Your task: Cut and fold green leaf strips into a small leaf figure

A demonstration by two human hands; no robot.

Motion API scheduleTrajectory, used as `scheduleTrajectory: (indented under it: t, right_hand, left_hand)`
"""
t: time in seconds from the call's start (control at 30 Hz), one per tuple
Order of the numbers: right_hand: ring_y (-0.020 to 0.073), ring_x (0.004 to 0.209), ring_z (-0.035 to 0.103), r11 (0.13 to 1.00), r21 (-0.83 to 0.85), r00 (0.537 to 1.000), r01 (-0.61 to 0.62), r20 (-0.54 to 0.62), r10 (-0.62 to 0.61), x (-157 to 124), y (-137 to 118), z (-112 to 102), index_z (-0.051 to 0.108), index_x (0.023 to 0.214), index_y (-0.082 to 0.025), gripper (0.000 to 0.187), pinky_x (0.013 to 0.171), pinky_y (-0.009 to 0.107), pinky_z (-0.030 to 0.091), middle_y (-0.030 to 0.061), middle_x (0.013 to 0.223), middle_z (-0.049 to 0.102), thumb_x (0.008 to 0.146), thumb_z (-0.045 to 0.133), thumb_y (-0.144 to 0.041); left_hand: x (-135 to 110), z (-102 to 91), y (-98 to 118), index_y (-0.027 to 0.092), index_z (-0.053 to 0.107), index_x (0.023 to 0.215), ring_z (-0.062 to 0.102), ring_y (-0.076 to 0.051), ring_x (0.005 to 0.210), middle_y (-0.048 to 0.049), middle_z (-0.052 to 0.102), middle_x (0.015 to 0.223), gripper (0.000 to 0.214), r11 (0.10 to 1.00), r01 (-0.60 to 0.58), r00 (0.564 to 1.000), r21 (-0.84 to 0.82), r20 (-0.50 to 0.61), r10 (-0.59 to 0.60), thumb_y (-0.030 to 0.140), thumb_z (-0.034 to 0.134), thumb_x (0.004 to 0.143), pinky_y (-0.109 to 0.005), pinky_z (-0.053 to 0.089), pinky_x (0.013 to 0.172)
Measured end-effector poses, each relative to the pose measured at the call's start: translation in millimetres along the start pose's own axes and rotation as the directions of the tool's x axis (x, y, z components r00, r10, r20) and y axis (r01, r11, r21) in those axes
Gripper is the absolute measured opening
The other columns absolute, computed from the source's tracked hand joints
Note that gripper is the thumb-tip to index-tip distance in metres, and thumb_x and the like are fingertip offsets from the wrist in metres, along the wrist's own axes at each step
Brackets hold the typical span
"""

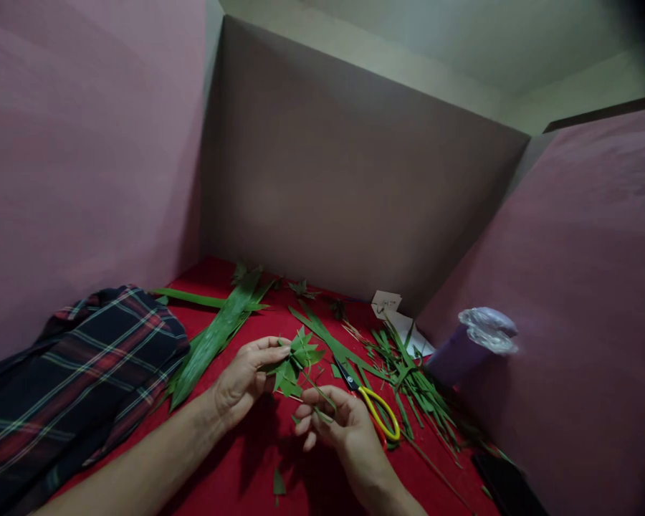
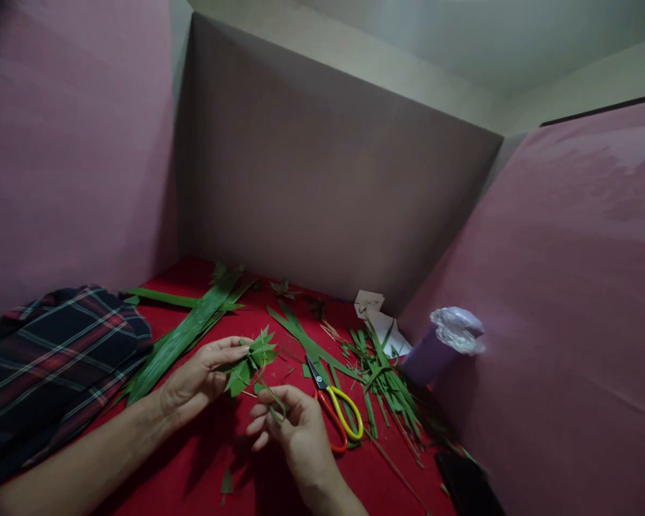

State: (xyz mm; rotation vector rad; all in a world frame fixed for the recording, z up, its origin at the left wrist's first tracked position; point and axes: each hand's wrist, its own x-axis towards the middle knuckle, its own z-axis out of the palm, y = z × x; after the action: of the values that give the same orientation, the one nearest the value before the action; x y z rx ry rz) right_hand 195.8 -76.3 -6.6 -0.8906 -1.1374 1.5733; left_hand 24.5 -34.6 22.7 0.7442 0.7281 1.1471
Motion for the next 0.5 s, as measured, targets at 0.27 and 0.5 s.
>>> scheduleTrajectory:
  t: [0.27,0.5]
  right_hand:
    - [0.0126,0.049,0.055,0.908,-0.389,0.975,0.156,-0.088,-0.205,-6.1,3.6,0.1,0.064,0.086,-0.015,0.027,0.041,0.022,0.041,0.0036,0.063,0.062,0.078,0.059,-0.040]
    - [0.0127,0.048,0.057,0.977,-0.172,0.982,0.123,-0.125,-0.145,-2.9,-2.4,4.5,0.051,0.089,-0.017,0.029,0.035,0.018,0.040,0.0019,0.063,0.062,0.078,0.057,-0.044]
  left_hand:
    - [-1.0,4.3,0.2,0.014,0.064,0.079,0.061,-0.013,0.062,-0.0036,0.067,0.074,0.016,1.000,-0.021,1.000,0.008,0.005,0.021,0.020,0.069,0.066,-0.021,0.047,0.054]
    - [-2.3,5.7,0.2,0.016,0.061,0.084,0.062,-0.013,0.065,-0.0032,0.068,0.075,0.017,0.997,-0.055,0.998,0.061,-0.023,0.056,0.022,0.067,0.068,-0.022,0.047,0.059]
